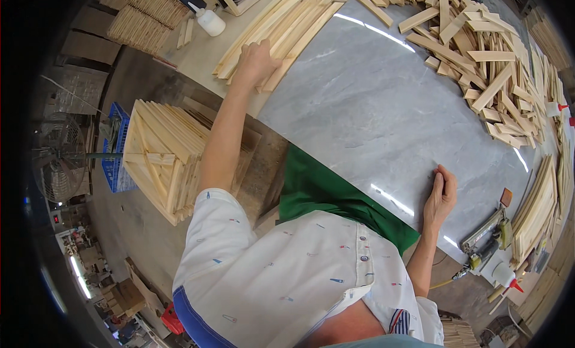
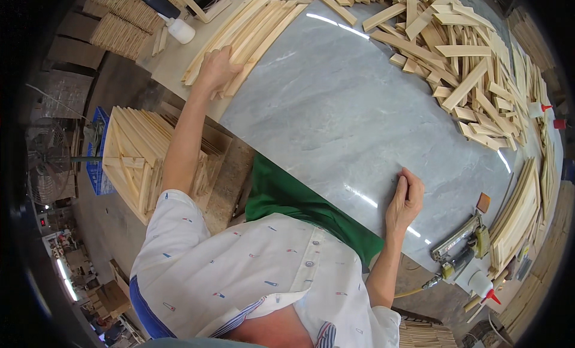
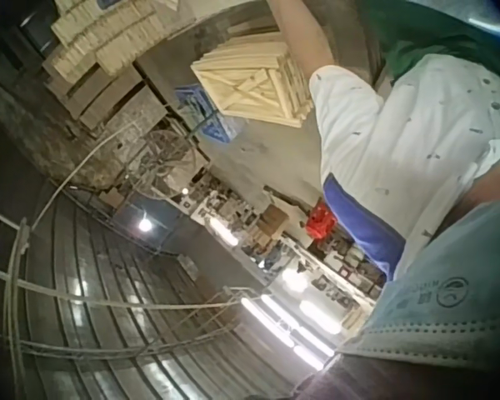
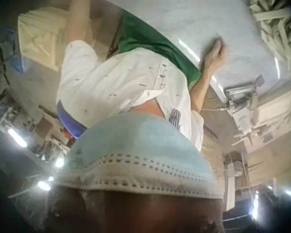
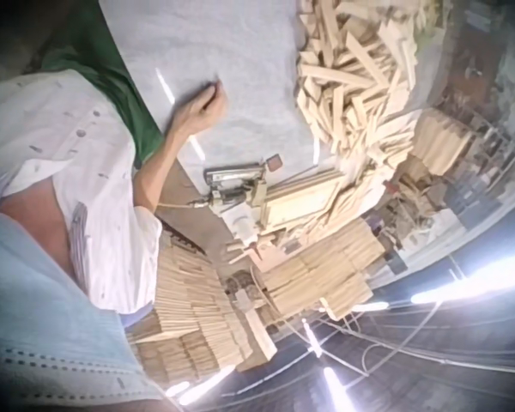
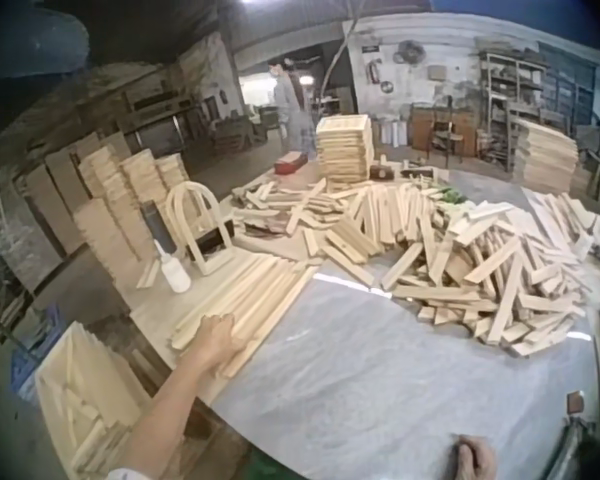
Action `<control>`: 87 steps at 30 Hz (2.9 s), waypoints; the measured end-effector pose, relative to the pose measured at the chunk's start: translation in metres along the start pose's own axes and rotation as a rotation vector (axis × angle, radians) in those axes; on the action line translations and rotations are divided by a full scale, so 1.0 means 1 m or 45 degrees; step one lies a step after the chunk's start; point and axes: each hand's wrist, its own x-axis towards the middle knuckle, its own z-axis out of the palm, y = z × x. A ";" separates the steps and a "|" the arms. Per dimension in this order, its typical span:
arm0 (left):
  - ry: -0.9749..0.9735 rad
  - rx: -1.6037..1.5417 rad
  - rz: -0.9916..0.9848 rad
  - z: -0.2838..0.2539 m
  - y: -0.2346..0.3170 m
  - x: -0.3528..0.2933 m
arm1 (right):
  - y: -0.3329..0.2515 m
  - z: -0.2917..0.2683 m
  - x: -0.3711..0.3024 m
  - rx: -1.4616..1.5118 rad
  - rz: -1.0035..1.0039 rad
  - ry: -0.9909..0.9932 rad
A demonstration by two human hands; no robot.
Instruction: Assembling wooden frames or structures using a pneumatic staple gun and organizing wooden slats on a workbench.
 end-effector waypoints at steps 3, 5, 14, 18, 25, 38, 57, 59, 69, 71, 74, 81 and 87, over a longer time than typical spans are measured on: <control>0.050 -0.030 -0.037 0.006 0.003 -0.003 | 0.002 -0.001 0.001 0.000 0.002 -0.002; 0.073 -0.040 -0.053 0.008 0.004 -0.003 | 0.001 -0.002 0.001 0.002 0.007 -0.003; 0.083 -0.071 -0.046 0.011 0.001 0.003 | -0.001 -0.001 0.001 0.054 0.046 0.002; 0.137 -0.089 -0.054 0.013 -0.001 0.006 | -0.003 0.000 0.001 0.092 0.068 0.019; 0.104 -0.269 -0.042 0.011 -0.014 0.013 | -0.004 0.002 0.002 0.157 0.090 0.050; 0.094 -0.287 -0.005 0.022 -0.030 0.030 | -0.002 0.001 0.001 0.159 0.082 0.052; 0.009 -0.682 0.238 0.048 0.043 -0.077 | -0.054 0.081 0.015 0.221 -0.178 -0.242; -0.086 -0.774 0.104 0.047 0.034 -0.075 | -0.063 0.088 0.016 0.234 -0.295 -0.259; -0.114 -0.790 0.088 0.035 0.046 -0.078 | -0.068 0.117 0.026 0.185 -0.411 -0.247; -0.059 -0.667 0.083 0.035 0.045 -0.077 | -0.068 0.118 0.027 0.177 -0.422 -0.261; -0.058 -0.703 0.069 0.027 0.048 -0.078 | -0.068 0.118 0.027 0.183 -0.416 -0.265; -0.053 -1.027 0.046 0.033 0.035 -0.069 | -0.100 0.165 0.051 0.116 -0.505 -0.374; -0.140 -1.150 0.006 0.034 0.035 -0.067 | -0.146 0.198 0.085 -0.209 -0.322 -0.580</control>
